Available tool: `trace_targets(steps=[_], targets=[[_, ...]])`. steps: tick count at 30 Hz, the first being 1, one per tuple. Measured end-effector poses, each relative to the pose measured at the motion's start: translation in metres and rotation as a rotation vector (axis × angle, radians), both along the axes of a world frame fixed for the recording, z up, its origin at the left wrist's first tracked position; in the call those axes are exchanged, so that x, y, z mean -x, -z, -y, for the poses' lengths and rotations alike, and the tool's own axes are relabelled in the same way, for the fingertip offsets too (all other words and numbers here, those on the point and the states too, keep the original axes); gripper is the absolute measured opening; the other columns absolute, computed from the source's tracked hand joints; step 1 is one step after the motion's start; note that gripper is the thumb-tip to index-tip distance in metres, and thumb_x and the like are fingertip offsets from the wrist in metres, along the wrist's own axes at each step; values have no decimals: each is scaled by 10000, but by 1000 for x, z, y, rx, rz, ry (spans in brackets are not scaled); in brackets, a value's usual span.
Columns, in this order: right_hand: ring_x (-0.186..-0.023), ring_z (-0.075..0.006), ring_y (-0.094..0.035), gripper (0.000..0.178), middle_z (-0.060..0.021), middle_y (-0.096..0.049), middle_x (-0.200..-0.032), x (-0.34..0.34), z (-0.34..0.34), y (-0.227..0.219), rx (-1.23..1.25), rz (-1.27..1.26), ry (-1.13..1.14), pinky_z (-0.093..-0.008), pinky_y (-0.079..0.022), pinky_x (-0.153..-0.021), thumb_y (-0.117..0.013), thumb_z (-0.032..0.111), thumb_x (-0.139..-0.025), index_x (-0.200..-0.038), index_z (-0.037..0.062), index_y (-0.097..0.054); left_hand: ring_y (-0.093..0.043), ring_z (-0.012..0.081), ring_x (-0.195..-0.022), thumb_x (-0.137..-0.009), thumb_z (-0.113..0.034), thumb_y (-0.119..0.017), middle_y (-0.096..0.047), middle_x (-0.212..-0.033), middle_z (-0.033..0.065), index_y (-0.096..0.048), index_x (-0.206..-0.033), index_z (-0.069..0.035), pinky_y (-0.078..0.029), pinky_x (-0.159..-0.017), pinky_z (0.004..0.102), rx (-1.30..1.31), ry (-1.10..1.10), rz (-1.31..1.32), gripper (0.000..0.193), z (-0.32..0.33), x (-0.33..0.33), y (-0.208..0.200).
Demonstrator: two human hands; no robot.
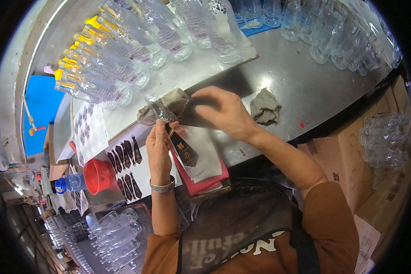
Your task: The person repeatedly picks up clear plastic bottles, applies labels to them, and places them on a table. They handle the bottles one at a time, aligning and smoothing the labels before setting each bottle down.
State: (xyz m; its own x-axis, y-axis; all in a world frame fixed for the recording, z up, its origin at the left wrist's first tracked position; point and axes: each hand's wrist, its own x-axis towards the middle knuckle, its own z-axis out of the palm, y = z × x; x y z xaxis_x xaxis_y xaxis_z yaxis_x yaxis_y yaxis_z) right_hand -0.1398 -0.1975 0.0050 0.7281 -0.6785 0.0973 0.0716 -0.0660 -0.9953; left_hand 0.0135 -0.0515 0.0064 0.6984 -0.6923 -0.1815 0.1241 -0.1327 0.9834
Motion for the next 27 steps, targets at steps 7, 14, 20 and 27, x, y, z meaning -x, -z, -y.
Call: trace_targets(steps=[7, 14, 20, 27], targets=[[-907, -202, -683, 283, -170, -692, -1013, -33, 0, -28, 329, 54, -69, -323, -530, -805, -606, 90, -902, -1154, -36, -632, -689, 153, -885, -1072, -444, -435, -700, -1030, 155, -561, -887, -69, -547, -724, 274, 169, -6, -153, 437, -3, 8, 12], [-821, -355, -661, 217, -161, -670, -938, -63, 13, -46, 864, 44, -126, -431, -529, -720, -620, 95, -859, -1051, -1, -656, -622, 122, -990, -1071, -457, -424, -665, -1082, 48, -580, -1055, -67, -483, -871, 255, 150, 40, -335, 419, -19, -2, 16], [-871, -323, -641, 95, -100, -663, -866, -70, -3, -70, 978, -152, -285, -424, -511, -735, -650, 127, -829, -889, 54, -637, -581, 156, -1020, -1078, -486, -366, -623, -1175, 75, -524, -1302, 9, -449, -859, 271, 99, -17, -310, 566, -30, 4, 6], [-831, -262, -620, 75, -87, -644, -840, -9, -41, -53, 1013, 157, -553, -388, -505, -727, -667, 127, -775, -816, 93, -614, -595, 274, -1238, -1076, -467, -368, -562, -1386, 215, -416, -1444, 70, -465, -1030, 377, 39, -35, -180, 653, -61, 3, 1]])
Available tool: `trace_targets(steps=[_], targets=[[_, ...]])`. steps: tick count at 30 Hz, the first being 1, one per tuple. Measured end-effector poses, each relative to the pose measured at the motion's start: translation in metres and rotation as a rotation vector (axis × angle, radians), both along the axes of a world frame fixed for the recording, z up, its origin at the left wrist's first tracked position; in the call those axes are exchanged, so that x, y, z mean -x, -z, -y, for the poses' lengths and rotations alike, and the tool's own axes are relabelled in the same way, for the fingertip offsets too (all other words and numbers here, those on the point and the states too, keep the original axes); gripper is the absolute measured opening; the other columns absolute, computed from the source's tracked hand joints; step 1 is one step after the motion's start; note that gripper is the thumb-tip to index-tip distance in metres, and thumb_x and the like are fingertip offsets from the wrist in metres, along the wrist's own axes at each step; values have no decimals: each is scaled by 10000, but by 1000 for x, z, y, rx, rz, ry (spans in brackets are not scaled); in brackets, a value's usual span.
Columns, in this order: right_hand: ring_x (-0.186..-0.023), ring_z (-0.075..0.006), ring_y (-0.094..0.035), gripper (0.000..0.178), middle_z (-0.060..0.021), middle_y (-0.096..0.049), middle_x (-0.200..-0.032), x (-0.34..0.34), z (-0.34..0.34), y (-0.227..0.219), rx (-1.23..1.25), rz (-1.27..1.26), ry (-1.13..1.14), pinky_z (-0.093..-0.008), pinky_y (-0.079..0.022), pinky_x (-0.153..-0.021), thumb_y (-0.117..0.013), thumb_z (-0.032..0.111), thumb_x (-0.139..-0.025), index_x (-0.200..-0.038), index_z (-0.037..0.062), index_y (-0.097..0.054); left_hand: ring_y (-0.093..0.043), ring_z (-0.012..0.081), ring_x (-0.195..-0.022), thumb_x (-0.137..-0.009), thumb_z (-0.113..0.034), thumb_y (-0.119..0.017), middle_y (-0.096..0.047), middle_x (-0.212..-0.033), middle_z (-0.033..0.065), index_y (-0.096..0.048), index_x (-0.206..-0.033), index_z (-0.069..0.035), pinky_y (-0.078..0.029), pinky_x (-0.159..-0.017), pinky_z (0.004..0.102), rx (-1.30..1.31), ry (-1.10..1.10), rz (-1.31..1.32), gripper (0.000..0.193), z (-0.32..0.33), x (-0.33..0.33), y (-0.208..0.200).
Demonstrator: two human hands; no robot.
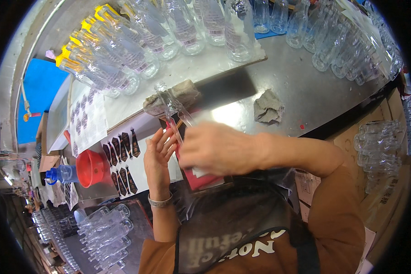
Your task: The person repeatedly picks up clear plastic bottles, applies labels to them, and places them on a table. They handle the bottles one at a time, aligning and smoothing the labels before setting each bottle down.
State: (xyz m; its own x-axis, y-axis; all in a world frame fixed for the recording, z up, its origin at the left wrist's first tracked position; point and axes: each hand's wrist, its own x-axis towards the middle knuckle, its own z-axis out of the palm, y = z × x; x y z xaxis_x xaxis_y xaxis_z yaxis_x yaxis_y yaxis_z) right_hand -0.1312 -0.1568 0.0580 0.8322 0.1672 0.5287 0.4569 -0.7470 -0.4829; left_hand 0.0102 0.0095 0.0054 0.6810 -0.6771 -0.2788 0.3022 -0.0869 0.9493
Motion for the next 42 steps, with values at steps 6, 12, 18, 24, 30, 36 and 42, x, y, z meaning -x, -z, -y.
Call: trace_targets(steps=[6, 12, 18, 24, 30, 36, 42], targets=[[-857, -316, -636, 87, -108, -657, -832, -46, 48, -4, -101, 162, 385, -431, -519, -738, -649, 106, -820, -898, 66, -652, -588, 258, -1240, -1073, -457, -382, -548, -1409, 204, -426, -1446, 57, -466, -1038, 381, -18, 41, 125, 637, 13, 7, -5], [-891, -261, -651, 220, -68, -692, -988, 38, 1, 18, -337, -94, -95, -388, -539, -767, -724, 30, -766, -974, 81, -669, -457, 291, -1388, -1083, -366, -402, -492, -1465, 217, -374, -1486, 70, -321, -1167, 416, -83, 73, 504, 594, -19, 20, 11], [-892, -300, -616, 166, -92, -651, -895, -11, 40, 26, -302, 174, 254, -389, -523, -803, -677, 58, -783, -945, 81, -655, -433, 289, -1405, -1091, -320, -373, -456, -1502, 203, -378, -1491, 56, -303, -1178, 399, -35, 134, 550, 549, -5, 36, 4], [-882, -297, -632, 174, -105, -668, -919, 43, 4, 12, -416, -217, 2, -409, -528, -812, -678, 101, -804, -973, 65, -670, -291, 319, -1486, -714, -190, -843, -294, -1600, 228, -132, -1575, 38, -244, -1207, 401, -154, 374, 778, 1140, -35, 43, 7], [-863, -357, -646, 147, -165, -672, -857, -51, 54, -1, -64, 134, 569, -454, -518, -769, -638, 141, -841, -942, 34, -644, -378, 323, -1440, -704, -101, -844, -347, -1573, 230, -73, -1590, -4, -323, -1169, 398, -103, 252, 785, 1179, -25, 56, 23], [-846, -324, -610, 99, -105, -644, -828, -51, 36, -10, 12, 127, 425, -433, -512, -761, -632, 93, -823, -911, 51, -647, -394, 349, -1422, -703, -81, -832, -330, -1574, 241, 11, -1588, -10, -330, -1159, 423, -71, 210, 845, 1225, -23, 59, 24], [-833, -259, -611, 88, -91, -636, -806, 12, -30, -6, 65, -101, 57, -375, -503, -690, -654, 148, -762, -808, 75, -643, -428, 337, -1383, -683, -100, -853, -328, -1563, 245, 43, -1580, 9, -346, -1143, 421, 49, 105, 853, 1273, -21, 63, 28]])
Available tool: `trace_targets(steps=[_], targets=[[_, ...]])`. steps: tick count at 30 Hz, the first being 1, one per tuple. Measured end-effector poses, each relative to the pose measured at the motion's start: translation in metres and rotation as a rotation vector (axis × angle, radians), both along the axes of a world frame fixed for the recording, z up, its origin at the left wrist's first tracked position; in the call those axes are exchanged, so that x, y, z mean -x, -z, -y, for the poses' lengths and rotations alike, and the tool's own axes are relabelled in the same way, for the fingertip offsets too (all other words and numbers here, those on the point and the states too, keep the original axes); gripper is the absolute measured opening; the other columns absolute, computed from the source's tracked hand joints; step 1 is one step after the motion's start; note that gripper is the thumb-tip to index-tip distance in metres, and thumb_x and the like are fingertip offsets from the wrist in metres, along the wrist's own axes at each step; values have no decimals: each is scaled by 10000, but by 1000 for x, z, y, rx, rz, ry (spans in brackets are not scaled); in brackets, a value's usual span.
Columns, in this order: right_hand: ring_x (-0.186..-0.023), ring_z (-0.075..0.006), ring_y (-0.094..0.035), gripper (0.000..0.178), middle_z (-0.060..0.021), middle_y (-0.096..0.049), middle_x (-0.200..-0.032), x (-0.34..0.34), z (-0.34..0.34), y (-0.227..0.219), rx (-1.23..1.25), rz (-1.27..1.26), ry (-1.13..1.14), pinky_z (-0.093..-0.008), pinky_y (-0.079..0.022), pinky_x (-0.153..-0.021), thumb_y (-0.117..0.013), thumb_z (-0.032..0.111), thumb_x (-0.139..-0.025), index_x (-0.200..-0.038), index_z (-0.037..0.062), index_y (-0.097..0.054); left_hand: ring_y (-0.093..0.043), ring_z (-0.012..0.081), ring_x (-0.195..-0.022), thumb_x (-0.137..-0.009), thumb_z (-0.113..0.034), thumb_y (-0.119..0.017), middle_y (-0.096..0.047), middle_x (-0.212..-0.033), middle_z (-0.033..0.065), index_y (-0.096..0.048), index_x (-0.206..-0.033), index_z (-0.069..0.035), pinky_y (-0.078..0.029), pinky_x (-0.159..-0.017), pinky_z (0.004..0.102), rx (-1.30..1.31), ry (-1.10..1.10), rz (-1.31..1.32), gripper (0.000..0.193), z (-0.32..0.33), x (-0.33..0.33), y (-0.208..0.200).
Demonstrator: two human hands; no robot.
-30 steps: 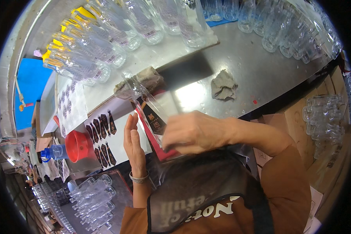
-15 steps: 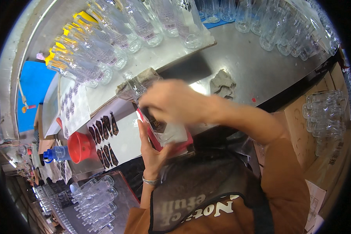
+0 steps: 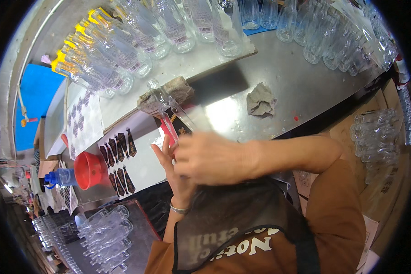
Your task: The person repeatedly picks up clear plastic bottles, applies labels to them, and places them on a table. They handle the bottles one at a time, aligning and smoothing the labels before setting each bottle down.
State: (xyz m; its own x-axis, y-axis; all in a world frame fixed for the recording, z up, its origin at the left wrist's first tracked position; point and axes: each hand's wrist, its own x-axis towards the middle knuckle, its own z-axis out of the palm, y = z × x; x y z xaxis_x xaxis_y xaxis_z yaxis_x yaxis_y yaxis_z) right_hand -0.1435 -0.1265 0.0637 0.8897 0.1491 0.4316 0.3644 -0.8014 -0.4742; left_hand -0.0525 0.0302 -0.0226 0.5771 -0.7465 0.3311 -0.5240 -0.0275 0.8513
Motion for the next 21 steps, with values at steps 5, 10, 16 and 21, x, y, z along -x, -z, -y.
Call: trace_targets(steps=[5, 10, 16, 21], targets=[[-831, -301, -613, 90, -108, -645, -821, -49, 54, 4, -28, 81, 322, -418, -512, -724, -649, 134, -794, -833, 53, -638, -479, 299, -1315, -674, -110, -870, -360, -1543, 219, 54, -1581, 4, -379, -1104, 379, -79, -7, -20, 1299, 0, 3, -4], [-852, -299, -618, 116, -97, -641, -825, -15, 19, 19, -49, 185, 36, -378, -508, -760, -682, 138, -760, -842, 67, -640, -509, 291, -1264, -672, -77, -860, -371, -1538, 211, 48, -1581, 9, -421, -1049, 384, -53, 21, 61, 1288, -4, -4, 4], [-831, -356, -628, 99, -113, -645, -843, -45, 74, 17, -272, 231, 359, -425, -526, -753, -656, 141, -807, -862, 59, -653, -491, 318, -1301, -697, -99, -873, -377, -1535, 215, 11, -1583, 9, -424, -1046, 406, -81, 30, -3, 1256, 0, -1, -4], [-981, -292, -641, 239, -80, -661, -1048, 14, 35, 29, -258, 83, -57, -420, -516, -851, -730, 76, -769, -994, 79, -649, -445, 328, -1371, -731, -143, -825, -350, -1564, 204, -62, -1588, -8, -377, -1114, 428, -47, 106, -246, 1156, -14, -23, -3]])
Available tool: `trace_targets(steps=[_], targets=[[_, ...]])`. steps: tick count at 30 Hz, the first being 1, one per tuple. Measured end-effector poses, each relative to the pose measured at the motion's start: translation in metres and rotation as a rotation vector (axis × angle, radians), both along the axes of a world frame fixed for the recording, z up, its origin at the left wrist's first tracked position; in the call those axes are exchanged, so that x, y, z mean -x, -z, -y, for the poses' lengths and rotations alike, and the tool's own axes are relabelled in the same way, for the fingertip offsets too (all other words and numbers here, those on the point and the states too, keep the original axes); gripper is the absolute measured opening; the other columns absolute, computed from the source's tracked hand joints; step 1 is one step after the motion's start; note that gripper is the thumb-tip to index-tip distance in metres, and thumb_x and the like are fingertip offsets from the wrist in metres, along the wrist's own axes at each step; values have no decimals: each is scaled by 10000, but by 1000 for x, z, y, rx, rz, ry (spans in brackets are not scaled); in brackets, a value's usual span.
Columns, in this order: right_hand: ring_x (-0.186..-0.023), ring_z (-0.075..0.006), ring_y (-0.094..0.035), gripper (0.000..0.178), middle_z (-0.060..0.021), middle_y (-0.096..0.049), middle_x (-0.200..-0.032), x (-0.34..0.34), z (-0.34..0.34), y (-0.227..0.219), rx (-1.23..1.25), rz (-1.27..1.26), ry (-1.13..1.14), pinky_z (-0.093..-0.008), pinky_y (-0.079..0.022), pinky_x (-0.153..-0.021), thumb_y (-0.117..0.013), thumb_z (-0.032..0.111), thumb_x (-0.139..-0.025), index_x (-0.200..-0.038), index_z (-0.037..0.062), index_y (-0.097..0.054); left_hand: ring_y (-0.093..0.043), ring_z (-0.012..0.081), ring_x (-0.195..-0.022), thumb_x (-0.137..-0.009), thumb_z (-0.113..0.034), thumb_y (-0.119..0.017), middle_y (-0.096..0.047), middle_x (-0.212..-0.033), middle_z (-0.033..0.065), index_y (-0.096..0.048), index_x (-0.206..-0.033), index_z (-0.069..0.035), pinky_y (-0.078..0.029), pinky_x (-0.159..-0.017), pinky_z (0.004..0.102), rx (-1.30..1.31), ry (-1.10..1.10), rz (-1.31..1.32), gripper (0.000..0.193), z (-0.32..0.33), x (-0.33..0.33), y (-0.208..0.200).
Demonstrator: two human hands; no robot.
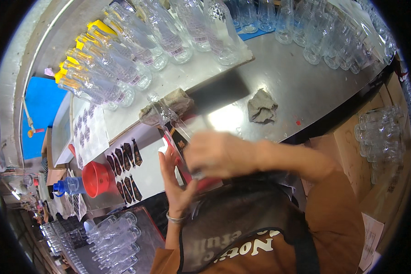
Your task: The person repeatedly picks up clear plastic bottles, applies labels to them, and places them on a table. They handle the bottles one at a time, aligning and smoothing the labels before setting each bottle down.
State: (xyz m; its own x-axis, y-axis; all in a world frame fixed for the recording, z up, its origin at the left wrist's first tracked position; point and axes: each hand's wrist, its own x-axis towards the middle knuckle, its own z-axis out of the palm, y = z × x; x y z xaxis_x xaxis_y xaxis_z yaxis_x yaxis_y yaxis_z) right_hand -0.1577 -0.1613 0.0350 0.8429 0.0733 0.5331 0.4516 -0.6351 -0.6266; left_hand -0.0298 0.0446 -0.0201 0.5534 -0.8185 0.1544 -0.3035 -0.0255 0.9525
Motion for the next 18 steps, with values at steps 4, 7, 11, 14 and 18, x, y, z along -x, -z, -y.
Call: trace_targets(steps=[4, 7, 11, 14, 18], targets=[[-825, -283, -663, 217, -112, -681, -899, 32, -2, -12, -269, -146, 28, -356, -530, -716, -739, 87, -832, -1039, 40, -694, -527, 271, -1253, -933, -341, -623, -506, -1414, 190, -332, -1494, 7, -410, -1057, 391, 61, -59, -460, 721, 34, -34, -24], [-783, -236, -666, 213, -104, -694, -897, 32, 10, -13, -380, -201, 238, -322, -505, -686, -731, 63, -829, -1034, 15, -702, -581, 137, -822, -1025, -437, -510, -670, -996, 86, -598, -1212, 15, -440, -736, 272, -132, -67, -507, 497, 73, -62, -23], [-759, -183, -636, 207, -80, -688, -889, 36, 9, -10, -477, -192, 266, -294, -488, -680, -726, 58, -830, -1030, 8, -701, -354, 44, -525, -1039, -487, -486, -563, -630, -48, -688, -898, -31, -261, -506, 221, -230, -127, -282, 518, 101, -52, -37], [-761, -165, -629, 204, -72, -688, -891, 40, 9, -1, -521, -242, 287, -287, -484, -681, -717, 59, -835, -1031, 6, -698, -534, 63, -611, -1045, -459, -485, -699, -795, 53, -685, -991, -7, -363, -534, 203, -211, -89, -347, 497, 101, -54, -29], [-762, -137, -622, 204, -58, -686, -893, 35, 11, 2, -593, -222, 309, -282, -480, -680, -706, 64, -839, -1034, 2, -696, -677, 127, -814, -1056, -457, -452, -730, -1030, 147, -671, -1101, 22, -522, -685, 237, -174, -79, -440, 529, 99, -57, -18]])
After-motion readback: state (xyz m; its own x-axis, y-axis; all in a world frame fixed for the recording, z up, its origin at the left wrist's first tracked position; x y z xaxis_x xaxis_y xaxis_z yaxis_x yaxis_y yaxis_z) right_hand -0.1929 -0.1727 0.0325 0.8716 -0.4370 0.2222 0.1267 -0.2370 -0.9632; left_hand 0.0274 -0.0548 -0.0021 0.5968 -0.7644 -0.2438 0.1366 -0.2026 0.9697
